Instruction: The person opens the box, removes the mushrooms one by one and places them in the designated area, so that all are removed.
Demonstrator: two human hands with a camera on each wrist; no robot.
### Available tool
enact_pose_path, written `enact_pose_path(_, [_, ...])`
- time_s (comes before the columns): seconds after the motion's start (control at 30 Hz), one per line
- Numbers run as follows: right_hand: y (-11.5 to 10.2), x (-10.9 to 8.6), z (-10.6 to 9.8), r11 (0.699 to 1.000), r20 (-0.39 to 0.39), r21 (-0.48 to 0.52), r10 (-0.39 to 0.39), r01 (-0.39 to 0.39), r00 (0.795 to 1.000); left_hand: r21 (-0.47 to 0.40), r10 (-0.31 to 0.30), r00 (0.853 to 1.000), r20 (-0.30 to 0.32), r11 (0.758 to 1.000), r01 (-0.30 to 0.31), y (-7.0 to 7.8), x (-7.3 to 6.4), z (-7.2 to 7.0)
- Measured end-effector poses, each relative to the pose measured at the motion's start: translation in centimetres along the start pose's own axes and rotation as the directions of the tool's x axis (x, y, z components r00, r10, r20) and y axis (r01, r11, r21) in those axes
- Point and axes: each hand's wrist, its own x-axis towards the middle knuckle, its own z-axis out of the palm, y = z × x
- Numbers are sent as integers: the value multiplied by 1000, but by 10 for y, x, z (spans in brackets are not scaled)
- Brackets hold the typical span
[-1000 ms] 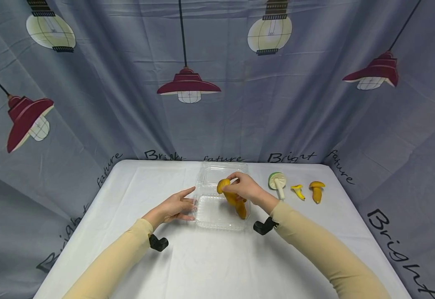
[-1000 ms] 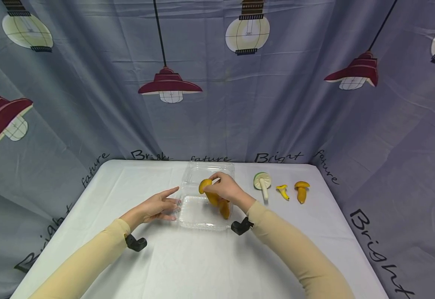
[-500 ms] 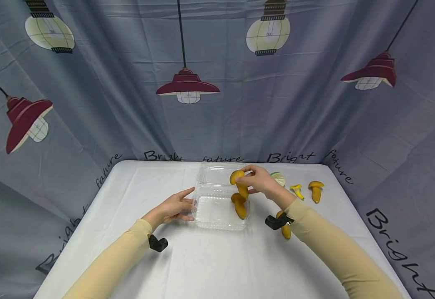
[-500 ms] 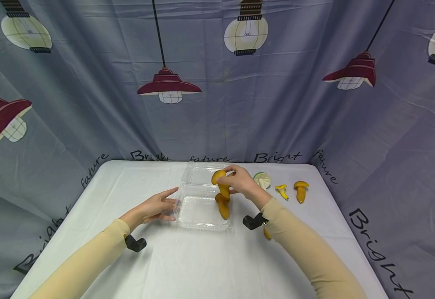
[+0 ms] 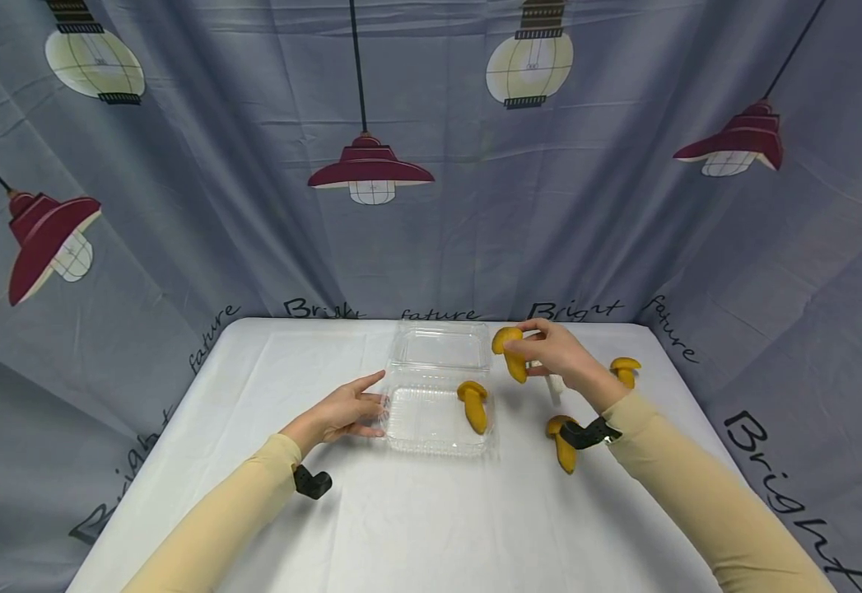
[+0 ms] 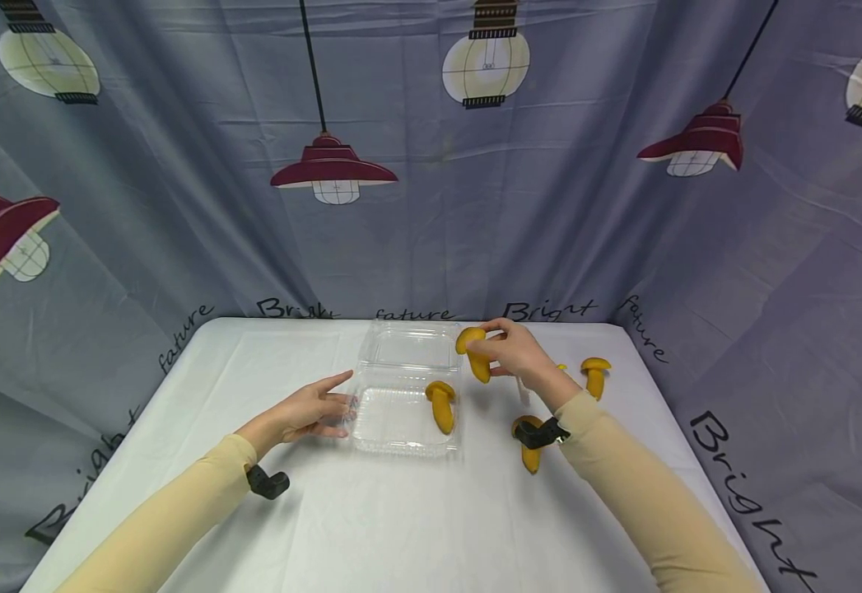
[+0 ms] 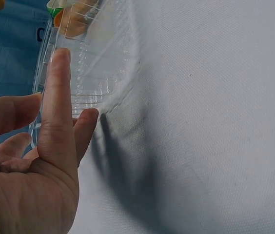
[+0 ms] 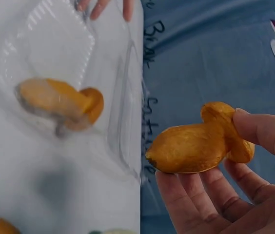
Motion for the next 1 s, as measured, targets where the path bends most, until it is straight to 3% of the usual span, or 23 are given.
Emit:
enact_pose_path(0.63, [32,-23,-60,998,-100,-56,4,-10,995,-4,1,1000,9,1000,-1,0,0,-1])
enact_pose_path(1.0, [51,-31,-81,997,-152,-53,49,-58,987,-8,7,1000,21,1000,-6,-1,-1,-1])
